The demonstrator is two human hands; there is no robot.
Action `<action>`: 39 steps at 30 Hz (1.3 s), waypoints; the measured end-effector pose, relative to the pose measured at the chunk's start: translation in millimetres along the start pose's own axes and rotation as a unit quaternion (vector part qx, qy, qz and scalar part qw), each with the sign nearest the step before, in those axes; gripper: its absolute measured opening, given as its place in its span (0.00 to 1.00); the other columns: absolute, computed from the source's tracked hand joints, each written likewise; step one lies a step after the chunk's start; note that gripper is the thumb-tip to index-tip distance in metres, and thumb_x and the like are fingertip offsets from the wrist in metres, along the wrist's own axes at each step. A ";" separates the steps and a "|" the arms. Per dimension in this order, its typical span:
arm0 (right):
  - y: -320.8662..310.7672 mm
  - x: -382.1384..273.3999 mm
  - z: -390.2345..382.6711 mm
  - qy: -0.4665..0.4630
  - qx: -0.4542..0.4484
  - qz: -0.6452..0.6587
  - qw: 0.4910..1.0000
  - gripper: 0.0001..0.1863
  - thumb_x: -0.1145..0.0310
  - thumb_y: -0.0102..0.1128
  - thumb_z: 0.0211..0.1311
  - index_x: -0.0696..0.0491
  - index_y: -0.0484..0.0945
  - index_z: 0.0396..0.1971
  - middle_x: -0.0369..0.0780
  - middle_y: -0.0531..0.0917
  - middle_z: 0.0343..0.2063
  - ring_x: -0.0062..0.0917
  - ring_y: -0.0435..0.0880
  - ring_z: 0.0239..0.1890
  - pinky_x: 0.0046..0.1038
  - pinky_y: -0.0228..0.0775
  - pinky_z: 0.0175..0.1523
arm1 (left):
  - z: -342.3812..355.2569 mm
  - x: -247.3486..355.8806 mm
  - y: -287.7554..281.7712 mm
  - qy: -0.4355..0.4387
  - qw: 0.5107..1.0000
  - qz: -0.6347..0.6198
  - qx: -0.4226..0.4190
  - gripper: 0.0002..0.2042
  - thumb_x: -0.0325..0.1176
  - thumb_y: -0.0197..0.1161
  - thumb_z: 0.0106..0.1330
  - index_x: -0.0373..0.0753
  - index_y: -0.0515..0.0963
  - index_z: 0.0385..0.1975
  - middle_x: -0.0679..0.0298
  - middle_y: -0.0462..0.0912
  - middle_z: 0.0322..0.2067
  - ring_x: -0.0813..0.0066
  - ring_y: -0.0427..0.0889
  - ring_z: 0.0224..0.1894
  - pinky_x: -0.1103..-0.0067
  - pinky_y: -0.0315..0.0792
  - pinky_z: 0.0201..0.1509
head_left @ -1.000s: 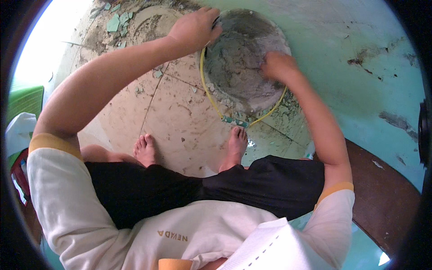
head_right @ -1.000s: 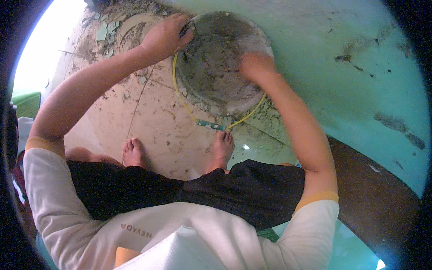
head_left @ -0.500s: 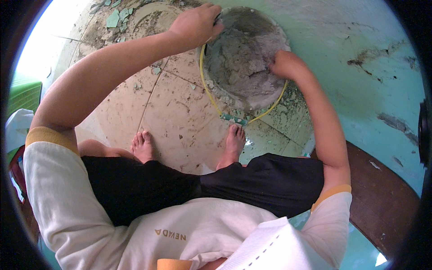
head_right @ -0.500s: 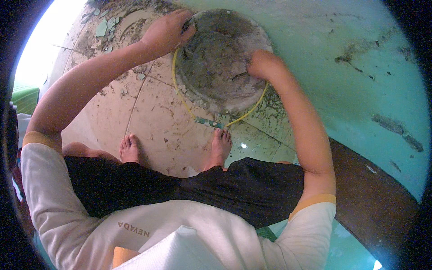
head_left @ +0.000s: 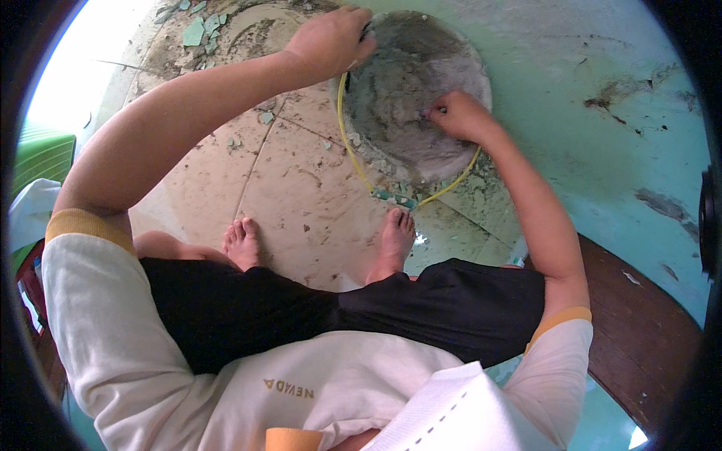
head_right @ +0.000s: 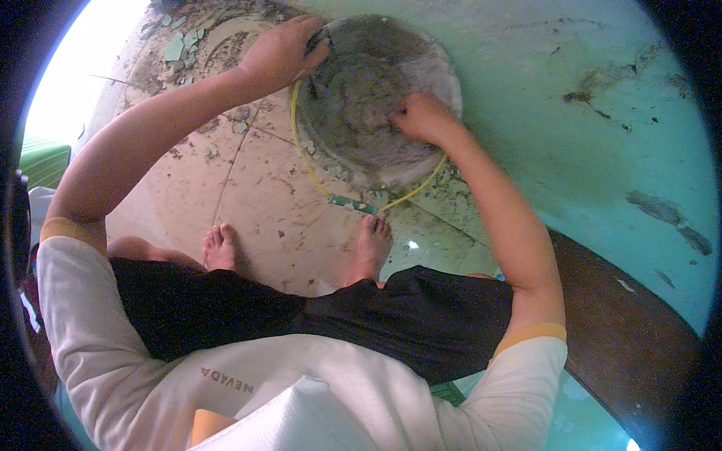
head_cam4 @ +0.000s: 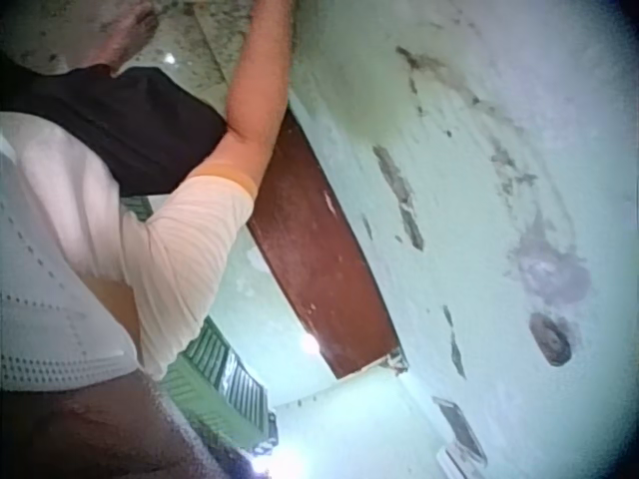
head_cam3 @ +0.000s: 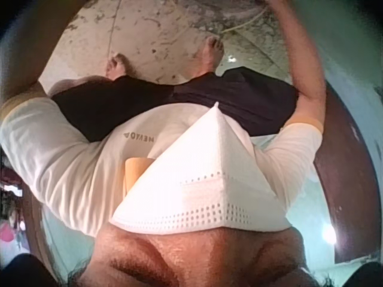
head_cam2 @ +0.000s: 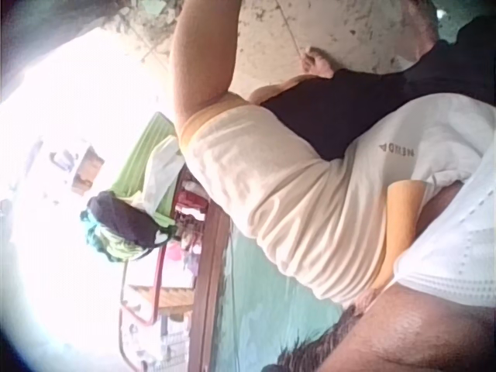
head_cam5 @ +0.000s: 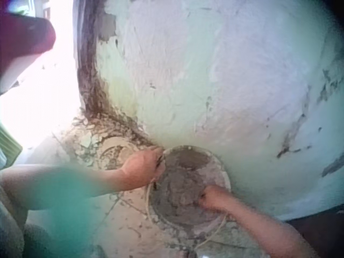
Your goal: The person applies plaster to damaged sections of a wall using a putty knife and a larger flat tool, picking up material from a bucket on the floor and spreading it across the surface.
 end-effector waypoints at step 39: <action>-42.8 23.5 -32.7 0.028 -0.120 0.342 0.932 0.20 0.49 0.62 0.66 0.45 0.85 0.50 0.29 0.76 0.16 0.13 0.69 0.15 0.21 0.60 0.21 | 2.1 2.8 -13.1 -0.023 0.999 -0.036 -0.024 0.15 0.42 0.58 0.67 0.34 0.74 0.41 0.45 0.79 0.39 0.41 0.78 0.44 0.56 0.73 0.48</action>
Point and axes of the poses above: each hand's wrist, its own z-axis towards the middle knuckle, its own y-axis out of the palm, x = y × z, the point moved 1 cm from there along z, towards the middle knuckle
